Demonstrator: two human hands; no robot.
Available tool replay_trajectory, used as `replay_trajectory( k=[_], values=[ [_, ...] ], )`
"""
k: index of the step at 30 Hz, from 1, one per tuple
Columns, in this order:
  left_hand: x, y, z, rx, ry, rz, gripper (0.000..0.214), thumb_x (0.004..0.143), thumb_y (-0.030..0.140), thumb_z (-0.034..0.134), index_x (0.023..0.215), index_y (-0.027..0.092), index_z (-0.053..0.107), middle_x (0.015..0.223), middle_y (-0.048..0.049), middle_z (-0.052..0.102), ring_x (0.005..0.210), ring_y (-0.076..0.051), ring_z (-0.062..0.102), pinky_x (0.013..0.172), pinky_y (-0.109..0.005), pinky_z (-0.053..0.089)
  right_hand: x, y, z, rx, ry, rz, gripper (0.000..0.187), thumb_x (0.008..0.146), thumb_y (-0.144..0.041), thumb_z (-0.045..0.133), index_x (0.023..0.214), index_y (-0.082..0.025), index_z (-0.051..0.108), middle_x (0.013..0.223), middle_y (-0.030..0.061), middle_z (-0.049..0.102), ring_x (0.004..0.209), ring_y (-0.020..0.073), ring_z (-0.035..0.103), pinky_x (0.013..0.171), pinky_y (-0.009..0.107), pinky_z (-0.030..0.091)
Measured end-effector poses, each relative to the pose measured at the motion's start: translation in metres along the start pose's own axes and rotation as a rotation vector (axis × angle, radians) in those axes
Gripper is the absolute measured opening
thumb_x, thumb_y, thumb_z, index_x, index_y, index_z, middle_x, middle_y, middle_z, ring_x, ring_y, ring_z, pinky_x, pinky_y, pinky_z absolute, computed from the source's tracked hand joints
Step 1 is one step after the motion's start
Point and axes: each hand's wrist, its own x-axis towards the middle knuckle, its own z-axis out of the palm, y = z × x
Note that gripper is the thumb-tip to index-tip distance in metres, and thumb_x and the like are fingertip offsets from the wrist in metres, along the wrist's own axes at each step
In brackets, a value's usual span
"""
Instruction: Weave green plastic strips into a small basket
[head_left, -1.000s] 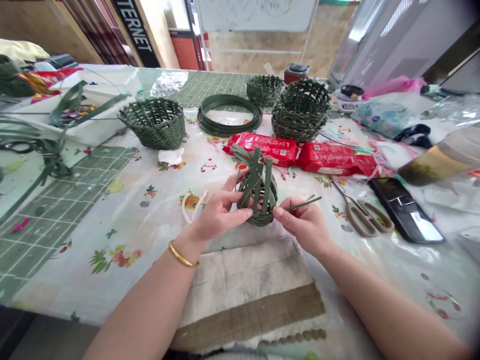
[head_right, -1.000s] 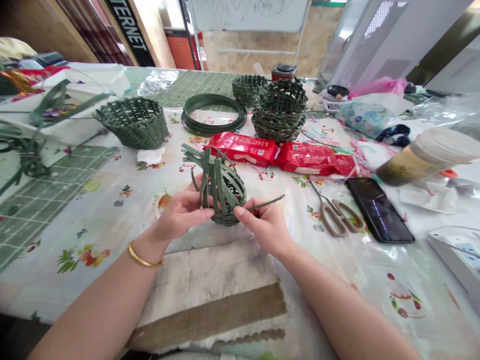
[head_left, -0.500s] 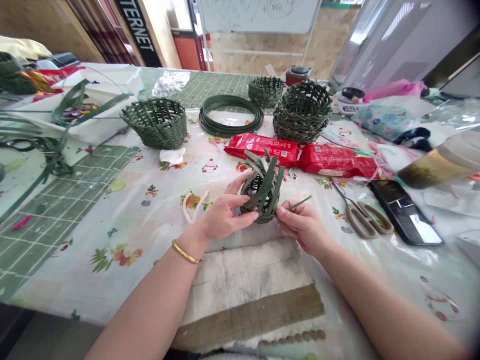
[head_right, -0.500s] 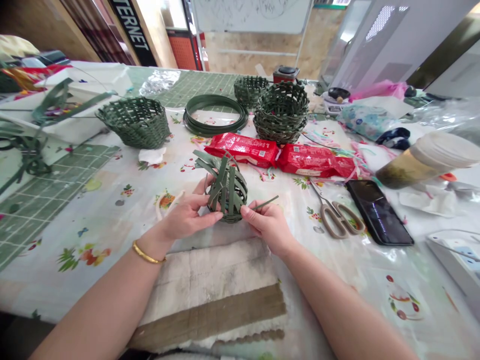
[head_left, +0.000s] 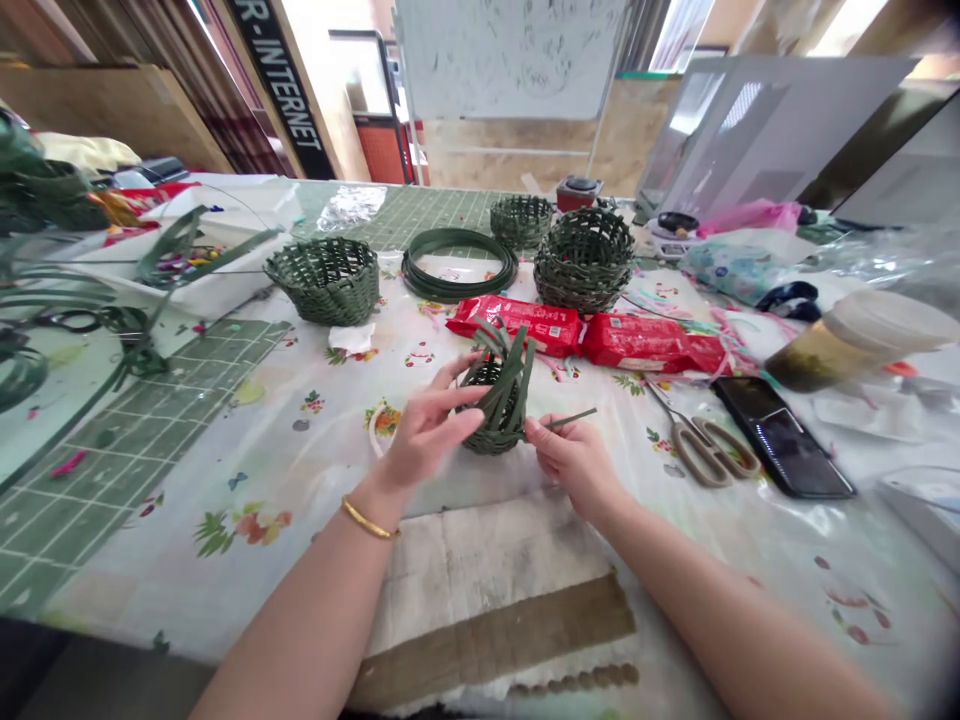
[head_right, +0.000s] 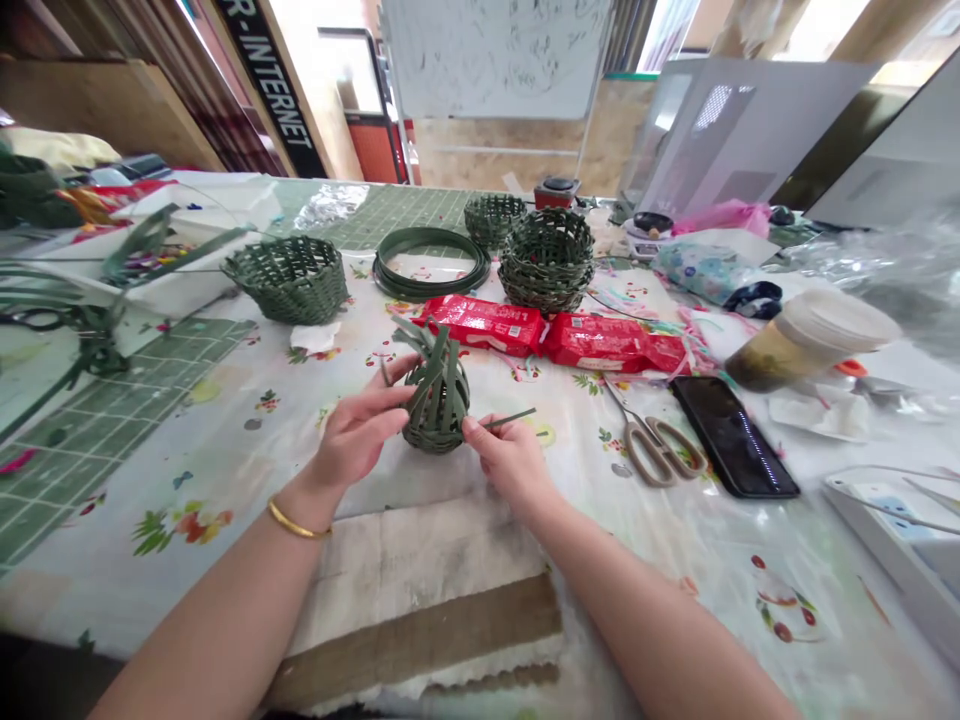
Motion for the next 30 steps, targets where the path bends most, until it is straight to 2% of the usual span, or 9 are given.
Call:
replay_trajectory(
  k=[3, 6, 9, 11, 16, 19, 22, 26, 30],
  values=[
    [0.001, 0.004, -0.012, -0.072, 0.173, 0.137, 0.018, 0.077, 0.031, 0.064, 0.094, 0.024, 0.068, 0.137, -0.0056, 0.041, 0.119, -0.027, 0.05, 0.094, -0.044, 0.048, 0.001, 0.002, 0.002, 0.0, 0.027, 0.002, 0.036, 0.071, -0.049, 0.065, 0.063, -0.019, 0.046, 0.042, -0.01, 0.029, 0.037, 0.0046, 0.021, 0.038, 0.021, 0.012],
    [-0.003, 0.024, -0.017, 0.292, 0.332, 0.394, 0.01, 0.072, 0.021, 0.069, 0.08, 0.019, 0.064, 0.112, -0.0057, 0.057, 0.096, -0.017, 0.061, 0.083, -0.034, 0.053, 0.001, 0.004, 0.002, 0.001, 0.028, -0.007, 0.037, 0.071, -0.051, 0.064, 0.064, -0.019, 0.047, 0.042, -0.0104, 0.027, 0.037, 0.0049, 0.019, 0.038, 0.021, 0.012],
    [-0.011, 0.048, -0.004, 0.657, 0.077, 0.596, 0.004, 0.074, 0.016, 0.063, 0.078, 0.018, 0.063, 0.082, -0.0022, 0.067, 0.07, -0.012, 0.063, 0.064, -0.025, 0.053, 0.001, 0.006, 0.003, -0.021, 0.029, -0.031, 0.037, 0.072, -0.053, 0.063, 0.067, -0.018, 0.049, 0.042, -0.0105, 0.027, 0.037, 0.0051, 0.019, 0.037, 0.021, 0.013],
    [-0.015, 0.056, 0.01, 0.817, -0.013, 0.554, 0.018, 0.076, 0.017, 0.061, 0.094, 0.017, 0.063, 0.096, -0.0074, 0.07, 0.078, -0.016, 0.066, 0.066, -0.026, 0.054, 0.001, 0.006, 0.004, -0.042, 0.04, -0.052, 0.038, 0.072, -0.053, 0.062, 0.067, -0.018, 0.05, 0.042, -0.0102, 0.028, 0.038, 0.0052, 0.021, 0.037, 0.021, 0.015],
    [-0.016, 0.047, 0.037, 1.006, 0.105, 0.339, 0.027, 0.082, 0.013, 0.054, 0.109, 0.013, 0.057, 0.098, -0.0086, 0.07, 0.083, -0.016, 0.068, 0.071, -0.024, 0.055, 0.0, 0.005, 0.006, -0.086, 0.092, -0.086, 0.039, 0.073, -0.055, 0.061, 0.066, -0.018, 0.048, 0.041, -0.0095, 0.031, 0.038, 0.0052, 0.023, 0.038, 0.02, 0.017],
    [-0.016, 0.041, 0.043, 1.052, 0.14, 0.316, 0.036, 0.084, 0.011, 0.05, 0.12, 0.011, 0.05, 0.107, -0.0116, 0.068, 0.093, -0.018, 0.066, 0.078, -0.028, 0.055, 0.0, 0.006, 0.007, -0.102, 0.12, -0.116, 0.038, 0.074, -0.055, 0.06, 0.067, -0.018, 0.049, 0.042, -0.009, 0.032, 0.039, 0.0057, 0.023, 0.038, 0.021, 0.017],
    [-0.015, 0.035, 0.046, 1.064, 0.057, 0.321, 0.043, 0.085, 0.008, 0.046, 0.127, 0.011, 0.045, 0.122, -0.0144, 0.058, 0.108, -0.021, 0.059, 0.087, -0.032, 0.053, 0.0, 0.008, 0.008, -0.094, 0.146, -0.167, 0.037, 0.077, -0.054, 0.058, 0.067, -0.019, 0.049, 0.044, -0.009, 0.03, 0.04, 0.006, 0.022, 0.039, 0.021, 0.018],
    [-0.013, 0.018, 0.043, 1.009, -0.026, 0.293, 0.042, 0.086, 0.009, 0.046, 0.127, 0.02, 0.047, 0.106, -0.009, 0.06, 0.086, -0.015, 0.064, 0.076, -0.028, 0.055, -0.001, 0.009, 0.007, -0.126, 0.146, -0.178, 0.036, 0.077, -0.052, 0.057, 0.067, -0.018, 0.052, 0.043, -0.0084, 0.03, 0.039, 0.0064, 0.022, 0.039, 0.022, 0.017],
    [-0.011, -0.001, 0.034, 0.73, -0.008, 0.231, 0.055, 0.083, 0.01, 0.053, 0.133, 0.023, 0.034, 0.103, -0.0047, 0.064, 0.073, -0.009, 0.064, 0.069, -0.021, 0.054, 0.0, 0.007, 0.006, -0.095, 0.136, -0.163, 0.037, 0.074, -0.053, 0.06, 0.064, -0.018, 0.05, 0.044, -0.0082, 0.031, 0.039, 0.0059, 0.022, 0.039, 0.022, 0.015]
  ],
)
